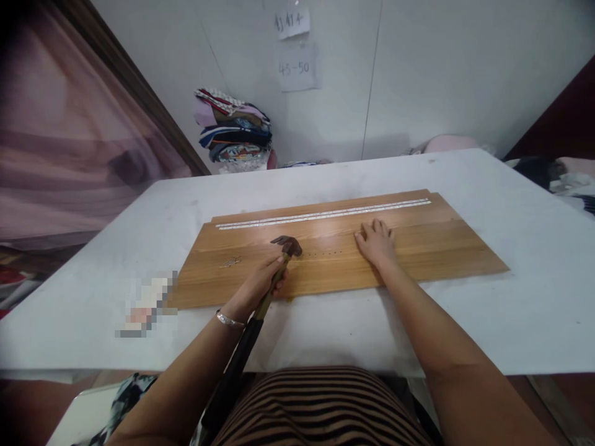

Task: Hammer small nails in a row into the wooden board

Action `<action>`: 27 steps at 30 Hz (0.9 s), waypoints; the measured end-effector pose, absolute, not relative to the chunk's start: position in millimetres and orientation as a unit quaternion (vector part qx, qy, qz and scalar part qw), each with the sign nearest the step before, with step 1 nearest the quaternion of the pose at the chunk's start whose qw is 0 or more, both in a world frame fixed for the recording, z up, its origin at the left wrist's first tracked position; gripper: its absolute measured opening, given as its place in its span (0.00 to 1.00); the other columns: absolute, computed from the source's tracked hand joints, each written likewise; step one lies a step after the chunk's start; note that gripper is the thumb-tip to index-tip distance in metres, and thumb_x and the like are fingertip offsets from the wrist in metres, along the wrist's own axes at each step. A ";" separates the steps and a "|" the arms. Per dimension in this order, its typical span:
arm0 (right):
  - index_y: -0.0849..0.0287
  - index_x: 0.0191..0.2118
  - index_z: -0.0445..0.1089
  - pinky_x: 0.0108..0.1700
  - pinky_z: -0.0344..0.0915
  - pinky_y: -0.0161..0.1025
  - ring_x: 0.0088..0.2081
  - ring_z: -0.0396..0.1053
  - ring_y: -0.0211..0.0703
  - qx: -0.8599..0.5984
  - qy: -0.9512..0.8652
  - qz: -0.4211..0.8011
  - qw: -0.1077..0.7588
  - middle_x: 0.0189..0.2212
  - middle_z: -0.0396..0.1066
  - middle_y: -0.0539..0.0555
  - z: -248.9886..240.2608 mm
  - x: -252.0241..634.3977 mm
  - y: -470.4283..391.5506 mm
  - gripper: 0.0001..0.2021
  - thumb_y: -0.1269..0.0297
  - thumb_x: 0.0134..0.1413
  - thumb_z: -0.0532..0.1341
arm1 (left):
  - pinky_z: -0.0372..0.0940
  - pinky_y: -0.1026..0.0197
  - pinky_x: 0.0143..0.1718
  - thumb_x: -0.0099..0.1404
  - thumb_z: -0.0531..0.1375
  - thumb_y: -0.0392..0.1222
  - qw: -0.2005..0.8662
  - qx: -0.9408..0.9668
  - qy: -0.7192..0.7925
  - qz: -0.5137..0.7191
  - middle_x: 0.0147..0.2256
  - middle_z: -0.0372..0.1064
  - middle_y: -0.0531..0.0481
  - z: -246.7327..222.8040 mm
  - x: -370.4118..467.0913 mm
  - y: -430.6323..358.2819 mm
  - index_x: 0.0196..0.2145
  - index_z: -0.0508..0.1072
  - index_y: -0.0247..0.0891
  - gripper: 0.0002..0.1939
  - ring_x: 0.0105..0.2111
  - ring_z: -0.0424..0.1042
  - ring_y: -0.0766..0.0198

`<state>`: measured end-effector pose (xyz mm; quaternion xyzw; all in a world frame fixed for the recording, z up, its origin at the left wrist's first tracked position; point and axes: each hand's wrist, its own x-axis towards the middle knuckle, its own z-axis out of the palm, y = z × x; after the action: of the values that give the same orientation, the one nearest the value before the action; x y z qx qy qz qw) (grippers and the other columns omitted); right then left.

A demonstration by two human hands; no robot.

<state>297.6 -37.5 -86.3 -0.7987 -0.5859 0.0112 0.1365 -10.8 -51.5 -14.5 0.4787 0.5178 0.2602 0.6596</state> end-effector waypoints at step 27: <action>0.55 0.55 0.68 0.60 0.48 0.59 0.62 0.53 0.57 -0.800 -0.585 0.014 0.132 0.60 0.61 0.64 -85.9 298.3 -36.9 0.24 0.50 0.64 0.46 | 0.52 0.70 0.14 0.59 0.59 0.60 0.658 0.477 0.520 0.263 0.24 0.61 0.56 -15.6 -10.4 -50.4 0.34 0.65 0.37 0.21 0.16 0.57 0.75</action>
<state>298.3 -36.9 -85.9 -0.8001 -0.5851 0.0136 0.1315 -10.4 -50.4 -15.6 0.4772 0.5195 0.2628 0.6582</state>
